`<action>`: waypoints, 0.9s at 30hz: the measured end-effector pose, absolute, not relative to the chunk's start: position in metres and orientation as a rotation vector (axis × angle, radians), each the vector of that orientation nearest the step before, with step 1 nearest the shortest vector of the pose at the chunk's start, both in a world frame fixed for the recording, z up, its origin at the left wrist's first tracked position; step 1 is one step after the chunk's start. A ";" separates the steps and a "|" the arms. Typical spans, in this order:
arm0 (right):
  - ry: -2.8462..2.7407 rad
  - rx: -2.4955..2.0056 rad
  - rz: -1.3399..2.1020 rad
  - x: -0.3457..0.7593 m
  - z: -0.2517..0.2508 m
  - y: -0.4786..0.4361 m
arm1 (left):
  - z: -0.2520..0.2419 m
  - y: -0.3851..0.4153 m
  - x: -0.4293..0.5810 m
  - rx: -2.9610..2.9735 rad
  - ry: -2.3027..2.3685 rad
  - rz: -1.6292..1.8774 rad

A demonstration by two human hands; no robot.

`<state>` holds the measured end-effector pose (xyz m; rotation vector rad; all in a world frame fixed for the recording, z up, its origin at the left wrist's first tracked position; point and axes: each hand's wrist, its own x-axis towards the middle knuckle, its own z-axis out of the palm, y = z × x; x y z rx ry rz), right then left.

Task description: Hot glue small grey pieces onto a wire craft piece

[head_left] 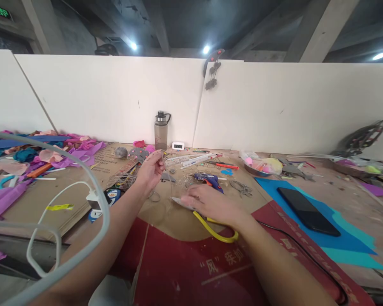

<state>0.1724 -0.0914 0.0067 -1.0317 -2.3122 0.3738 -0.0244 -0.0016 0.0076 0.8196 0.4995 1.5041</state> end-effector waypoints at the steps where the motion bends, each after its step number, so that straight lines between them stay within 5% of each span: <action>1: -2.309 -1.109 0.387 0.178 0.008 -0.087 | 0.008 -0.002 -0.024 0.828 0.498 1.518; 11: -1.879 -2.137 0.086 0.230 -0.016 -0.031 | 0.005 0.004 -0.030 0.964 0.554 1.590; 27: -1.806 -2.022 0.369 0.227 -0.031 -0.021 | 0.005 0.001 -0.028 1.037 0.627 1.589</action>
